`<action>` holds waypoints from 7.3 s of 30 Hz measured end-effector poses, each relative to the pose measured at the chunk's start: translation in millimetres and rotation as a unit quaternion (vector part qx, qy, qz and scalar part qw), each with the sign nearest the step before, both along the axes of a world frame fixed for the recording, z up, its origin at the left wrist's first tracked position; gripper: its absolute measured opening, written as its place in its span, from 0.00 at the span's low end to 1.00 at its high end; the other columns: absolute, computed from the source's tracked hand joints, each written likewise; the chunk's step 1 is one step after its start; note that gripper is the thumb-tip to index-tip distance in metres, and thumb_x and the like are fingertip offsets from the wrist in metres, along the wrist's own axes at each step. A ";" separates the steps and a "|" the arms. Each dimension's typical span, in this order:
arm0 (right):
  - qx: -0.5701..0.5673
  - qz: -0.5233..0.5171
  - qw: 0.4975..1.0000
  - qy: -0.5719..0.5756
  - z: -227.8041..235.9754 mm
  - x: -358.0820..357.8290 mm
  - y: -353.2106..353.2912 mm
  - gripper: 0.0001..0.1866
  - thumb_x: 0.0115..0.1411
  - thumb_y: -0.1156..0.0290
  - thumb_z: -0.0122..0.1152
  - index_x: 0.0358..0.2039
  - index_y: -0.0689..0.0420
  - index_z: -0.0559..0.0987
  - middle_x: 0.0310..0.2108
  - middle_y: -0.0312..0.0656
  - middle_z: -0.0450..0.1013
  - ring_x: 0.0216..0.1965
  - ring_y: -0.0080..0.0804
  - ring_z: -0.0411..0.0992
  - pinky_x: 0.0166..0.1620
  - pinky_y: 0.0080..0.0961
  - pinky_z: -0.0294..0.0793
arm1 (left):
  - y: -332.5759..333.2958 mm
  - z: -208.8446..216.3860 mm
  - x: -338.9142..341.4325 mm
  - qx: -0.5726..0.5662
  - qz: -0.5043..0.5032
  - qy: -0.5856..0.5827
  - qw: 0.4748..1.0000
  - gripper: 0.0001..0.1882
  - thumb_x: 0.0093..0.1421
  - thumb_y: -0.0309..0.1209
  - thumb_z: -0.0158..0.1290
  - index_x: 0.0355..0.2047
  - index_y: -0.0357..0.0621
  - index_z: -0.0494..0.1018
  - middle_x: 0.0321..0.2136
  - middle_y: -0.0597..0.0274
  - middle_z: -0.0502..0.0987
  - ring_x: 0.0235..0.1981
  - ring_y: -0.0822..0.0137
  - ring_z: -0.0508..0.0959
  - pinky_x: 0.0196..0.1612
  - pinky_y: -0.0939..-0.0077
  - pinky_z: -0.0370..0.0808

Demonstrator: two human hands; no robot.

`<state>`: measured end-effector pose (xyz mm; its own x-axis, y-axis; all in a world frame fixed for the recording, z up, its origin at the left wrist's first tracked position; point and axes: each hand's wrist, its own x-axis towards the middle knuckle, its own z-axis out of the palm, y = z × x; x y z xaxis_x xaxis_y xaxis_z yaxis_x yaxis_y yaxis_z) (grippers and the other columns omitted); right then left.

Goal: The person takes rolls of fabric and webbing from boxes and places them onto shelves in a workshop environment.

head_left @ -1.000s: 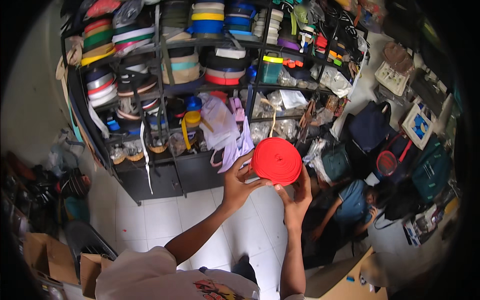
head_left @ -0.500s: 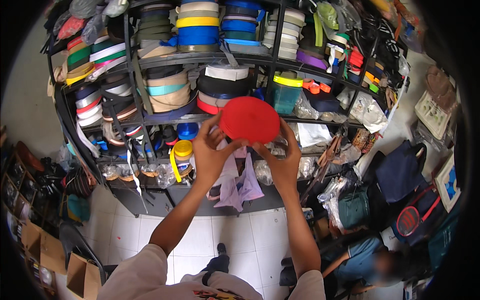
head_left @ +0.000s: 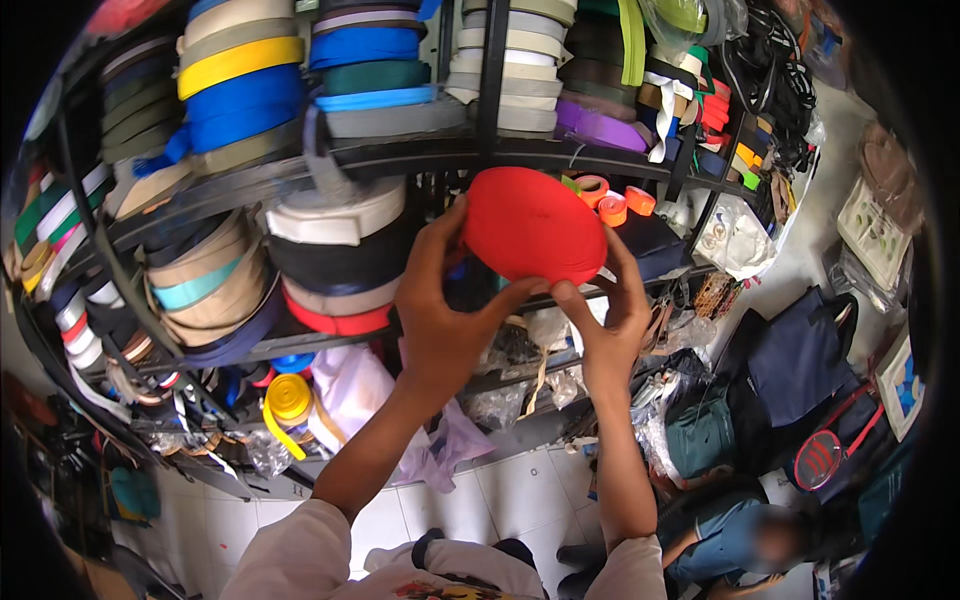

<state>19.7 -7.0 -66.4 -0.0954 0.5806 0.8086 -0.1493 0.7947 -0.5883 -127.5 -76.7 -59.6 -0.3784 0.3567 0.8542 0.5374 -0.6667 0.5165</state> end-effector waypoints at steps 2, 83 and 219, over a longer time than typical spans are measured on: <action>0.002 -0.008 1.000 0.016 4.1 10.9 26.8 0.39 0.49 0.68 0.74 0.60 0.63 0.67 0.53 0.45 0.71 0.53 0.32 0.70 0.54 0.31 0.69 | 24.9 5.6 10.8 0.008 0.004 0.023 1.000 0.44 0.44 0.34 0.73 0.59 0.33 0.64 0.47 0.53 0.73 0.48 0.63 0.76 0.51 0.70 0.74; 0.037 0.124 0.991 -0.016 119.4 -71.7 196.7 0.30 0.50 0.59 0.73 0.47 0.67 0.78 0.31 0.45 0.80 0.30 0.24 0.76 0.38 0.22 0.74 | 103.5 79.4 -55.2 -0.006 0.389 0.074 0.918 0.17 0.63 0.31 0.54 0.49 0.34 0.73 0.38 0.44 0.81 0.39 0.55 0.83 0.40 0.69 0.77; -0.487 0.102 0.672 -0.549 -630.0 -1140.4 -2081.9 0.37 0.59 0.51 0.59 0.60 0.65 0.65 0.57 0.60 0.66 0.60 0.52 0.65 0.61 0.40 0.62 | -2075.4 -642.4 -1048.2 -0.550 0.278 -0.291 0.731 0.15 0.62 0.31 0.52 0.45 0.32 0.71 0.42 0.38 0.76 0.46 0.40 0.75 0.49 0.60 0.73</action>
